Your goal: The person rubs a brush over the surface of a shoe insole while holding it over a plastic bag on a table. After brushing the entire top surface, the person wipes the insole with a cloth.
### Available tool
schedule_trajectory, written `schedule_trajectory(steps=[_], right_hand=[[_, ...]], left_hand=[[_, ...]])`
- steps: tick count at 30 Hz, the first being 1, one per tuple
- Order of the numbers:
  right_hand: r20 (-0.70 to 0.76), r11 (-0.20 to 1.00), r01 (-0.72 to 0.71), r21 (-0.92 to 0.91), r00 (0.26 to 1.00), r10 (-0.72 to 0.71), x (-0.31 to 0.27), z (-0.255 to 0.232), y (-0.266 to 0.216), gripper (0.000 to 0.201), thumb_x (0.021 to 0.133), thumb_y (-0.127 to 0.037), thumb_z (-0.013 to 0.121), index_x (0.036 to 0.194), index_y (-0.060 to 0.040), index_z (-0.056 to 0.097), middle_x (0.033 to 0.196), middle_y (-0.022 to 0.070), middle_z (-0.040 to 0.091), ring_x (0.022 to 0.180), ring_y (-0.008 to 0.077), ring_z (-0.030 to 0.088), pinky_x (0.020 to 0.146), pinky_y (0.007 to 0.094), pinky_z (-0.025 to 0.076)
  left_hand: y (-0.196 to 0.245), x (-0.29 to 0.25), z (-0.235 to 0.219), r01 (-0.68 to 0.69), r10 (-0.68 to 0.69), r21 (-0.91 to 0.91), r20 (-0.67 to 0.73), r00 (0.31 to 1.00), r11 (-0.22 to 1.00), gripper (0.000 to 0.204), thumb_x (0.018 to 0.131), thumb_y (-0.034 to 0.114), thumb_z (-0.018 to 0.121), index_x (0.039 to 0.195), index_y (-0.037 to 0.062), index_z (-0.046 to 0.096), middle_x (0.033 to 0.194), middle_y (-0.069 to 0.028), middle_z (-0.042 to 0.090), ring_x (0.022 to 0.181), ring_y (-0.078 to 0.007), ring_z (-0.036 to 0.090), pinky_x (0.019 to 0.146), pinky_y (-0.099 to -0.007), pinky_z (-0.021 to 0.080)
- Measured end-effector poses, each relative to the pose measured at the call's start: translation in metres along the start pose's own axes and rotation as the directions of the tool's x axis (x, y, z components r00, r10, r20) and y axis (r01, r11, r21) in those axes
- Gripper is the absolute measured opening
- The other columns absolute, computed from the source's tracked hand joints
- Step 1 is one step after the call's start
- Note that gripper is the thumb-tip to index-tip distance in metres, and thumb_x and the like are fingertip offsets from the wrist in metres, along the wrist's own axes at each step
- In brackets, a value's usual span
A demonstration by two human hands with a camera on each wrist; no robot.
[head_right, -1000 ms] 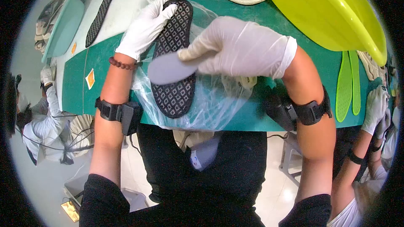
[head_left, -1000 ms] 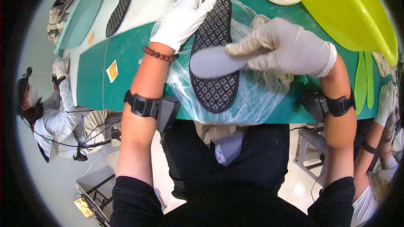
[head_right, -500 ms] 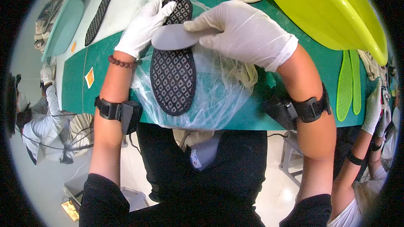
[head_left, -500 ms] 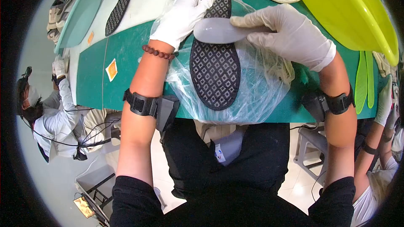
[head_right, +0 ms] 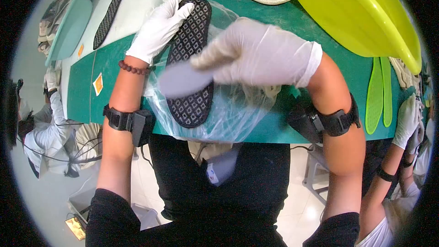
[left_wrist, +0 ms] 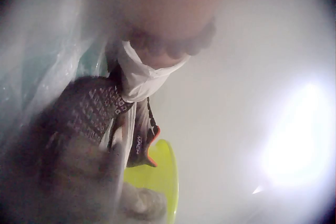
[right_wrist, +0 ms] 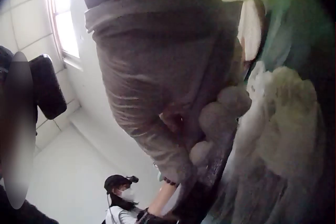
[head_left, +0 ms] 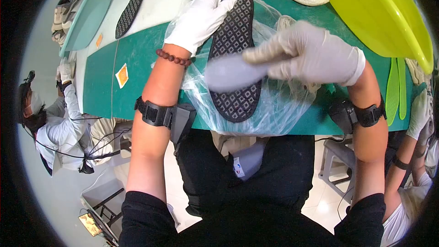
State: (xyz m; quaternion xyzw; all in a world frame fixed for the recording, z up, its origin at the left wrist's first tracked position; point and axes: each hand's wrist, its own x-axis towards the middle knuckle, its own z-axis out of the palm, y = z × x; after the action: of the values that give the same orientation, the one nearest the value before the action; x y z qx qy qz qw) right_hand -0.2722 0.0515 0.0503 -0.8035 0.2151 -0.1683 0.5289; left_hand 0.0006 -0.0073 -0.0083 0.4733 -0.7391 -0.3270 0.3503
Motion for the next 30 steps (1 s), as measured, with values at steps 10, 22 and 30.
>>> schedule_trajectory(steps=[10, 22, 30], right_hand=[[-0.168, 1.0, -0.011, -0.011, 0.986, 0.009, 0.0, -0.004, 0.007, 0.045, 0.088, -0.001, 0.074, 0.132, -0.0008, 0.07, 0.124, 0.0156, 0.076, 0.107, 0.0163, 0.073, 0.1, 0.0296, 0.055], [-0.157, 0.996, -0.039, -0.077, 0.987, 0.026, 0.0, -0.007, 0.009, 0.042, 0.087, -0.002, 0.075, 0.129, -0.0017, 0.072, 0.126, 0.0164, 0.075, 0.11, 0.0177, 0.072, 0.102, 0.0315, 0.054], [-0.261, 0.988, -0.075, -0.135, 0.965, 0.038, 0.002, -0.006, 0.009, 0.041, 0.088, -0.001, 0.073, 0.129, -0.0017, 0.072, 0.122, 0.0158, 0.077, 0.11, 0.0193, 0.073, 0.101, 0.0311, 0.055]], left_hand=[[0.004, -0.002, 0.0, -0.023, 0.025, 0.103, -0.022, 0.999, 0.994, 0.031, 0.107, 0.03, 0.059, 0.114, -0.0002, 0.066, 0.094, -0.013, 0.07, 0.085, -0.0211, 0.062, 0.084, -0.0365, 0.051], [0.003, 0.0, 0.0, -0.024, 0.024, 0.025, -0.012, 1.0, 0.999, 0.029, 0.108, 0.027, 0.06, 0.116, 0.0001, 0.065, 0.098, -0.0119, 0.071, 0.089, -0.0179, 0.063, 0.085, -0.0353, 0.051], [0.002, 0.0, 0.003, 0.046, -0.044, -0.189, 0.012, 0.999, 0.981, 0.027, 0.108, 0.025, 0.059, 0.114, -0.0003, 0.065, 0.094, -0.0041, 0.068, 0.087, -0.0109, 0.058, 0.081, -0.0303, 0.05]])
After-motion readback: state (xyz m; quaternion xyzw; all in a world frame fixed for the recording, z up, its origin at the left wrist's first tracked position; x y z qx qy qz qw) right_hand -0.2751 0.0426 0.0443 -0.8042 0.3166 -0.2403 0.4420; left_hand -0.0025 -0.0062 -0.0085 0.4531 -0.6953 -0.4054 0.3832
